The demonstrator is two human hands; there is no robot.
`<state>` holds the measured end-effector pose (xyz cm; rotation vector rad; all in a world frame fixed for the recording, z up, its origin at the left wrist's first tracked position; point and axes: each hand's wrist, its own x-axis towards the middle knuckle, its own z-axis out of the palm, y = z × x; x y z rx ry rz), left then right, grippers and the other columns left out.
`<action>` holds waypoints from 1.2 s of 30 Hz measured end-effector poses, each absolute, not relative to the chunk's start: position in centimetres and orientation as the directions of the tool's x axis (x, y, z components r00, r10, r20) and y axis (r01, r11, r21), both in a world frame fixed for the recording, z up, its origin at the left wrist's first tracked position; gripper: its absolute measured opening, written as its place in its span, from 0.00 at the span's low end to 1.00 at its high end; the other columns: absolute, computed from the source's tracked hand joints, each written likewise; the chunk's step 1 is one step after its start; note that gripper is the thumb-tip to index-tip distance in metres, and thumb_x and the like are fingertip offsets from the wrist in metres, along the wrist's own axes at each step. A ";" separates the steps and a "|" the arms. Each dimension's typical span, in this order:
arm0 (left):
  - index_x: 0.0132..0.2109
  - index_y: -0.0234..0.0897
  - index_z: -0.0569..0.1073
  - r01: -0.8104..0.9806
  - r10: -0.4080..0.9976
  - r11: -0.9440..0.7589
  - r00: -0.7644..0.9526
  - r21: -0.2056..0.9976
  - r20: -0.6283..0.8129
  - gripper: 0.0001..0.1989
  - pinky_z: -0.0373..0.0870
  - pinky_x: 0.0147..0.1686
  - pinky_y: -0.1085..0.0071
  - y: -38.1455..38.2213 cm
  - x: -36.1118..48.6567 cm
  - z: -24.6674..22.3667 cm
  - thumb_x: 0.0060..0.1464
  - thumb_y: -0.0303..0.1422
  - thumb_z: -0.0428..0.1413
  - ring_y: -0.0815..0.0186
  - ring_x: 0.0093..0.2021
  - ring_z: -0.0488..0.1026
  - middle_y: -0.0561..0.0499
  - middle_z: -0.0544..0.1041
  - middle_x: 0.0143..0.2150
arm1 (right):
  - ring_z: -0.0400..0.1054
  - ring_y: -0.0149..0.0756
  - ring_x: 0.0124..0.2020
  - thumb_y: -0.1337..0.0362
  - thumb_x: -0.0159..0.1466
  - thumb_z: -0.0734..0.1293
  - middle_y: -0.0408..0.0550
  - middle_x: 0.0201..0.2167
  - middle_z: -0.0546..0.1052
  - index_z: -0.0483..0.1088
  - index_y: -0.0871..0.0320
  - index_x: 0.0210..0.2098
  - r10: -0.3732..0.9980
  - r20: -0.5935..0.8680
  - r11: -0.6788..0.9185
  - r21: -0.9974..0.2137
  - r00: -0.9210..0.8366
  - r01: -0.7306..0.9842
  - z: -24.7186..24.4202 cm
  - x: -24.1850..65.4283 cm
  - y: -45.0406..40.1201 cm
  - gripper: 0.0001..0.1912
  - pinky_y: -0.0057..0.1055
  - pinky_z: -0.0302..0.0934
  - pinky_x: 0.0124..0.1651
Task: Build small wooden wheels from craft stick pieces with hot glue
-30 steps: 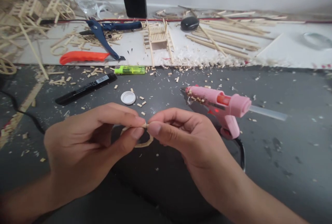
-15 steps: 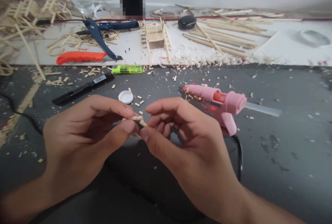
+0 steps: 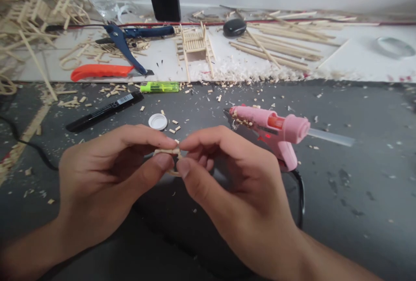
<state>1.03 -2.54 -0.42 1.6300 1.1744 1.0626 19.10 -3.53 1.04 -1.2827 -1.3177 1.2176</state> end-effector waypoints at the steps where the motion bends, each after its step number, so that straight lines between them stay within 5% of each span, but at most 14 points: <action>1: 0.43 0.49 0.79 0.257 0.965 -0.215 0.203 0.942 0.164 0.06 0.72 0.34 0.81 -2.5 1.0 -0.4 0.61 0.32 0.63 0.76 0.34 0.76 0.63 0.82 0.37 | 0.67 0.27 0.25 0.59 0.63 0.74 0.39 0.28 0.78 0.80 0.47 0.36 0.998 -0.032 -0.026 -0.995 -0.061 0.098 1.0 19.1 -3.4 0.02 0.26 0.68 0.33; 27: 0.40 0.47 0.82 0.275 0.954 -0.274 0.196 0.922 0.225 0.05 0.73 0.34 0.89 -2.4 1.0 -0.2 0.58 0.30 0.66 0.82 0.33 0.77 0.68 0.83 0.37 | 0.68 0.21 0.27 0.64 0.63 0.74 0.34 0.27 0.78 0.78 0.51 0.33 0.986 0.046 0.074 -0.981 -0.158 0.181 0.5 19.7 -2.8 0.02 0.14 0.60 0.25; 36: 0.38 0.51 0.84 0.013 0.990 -0.002 0.144 1.000 0.000 0.10 0.73 0.29 0.92 -1.7 1.5 -0.3 0.53 0.27 0.69 0.80 0.32 0.80 0.67 0.84 0.33 | 0.73 0.27 0.34 0.62 0.68 0.70 0.40 0.34 0.79 0.77 0.50 0.41 0.989 0.048 0.059 -0.995 -0.141 0.074 0.1 19.4 -3.2 0.03 0.20 0.69 0.34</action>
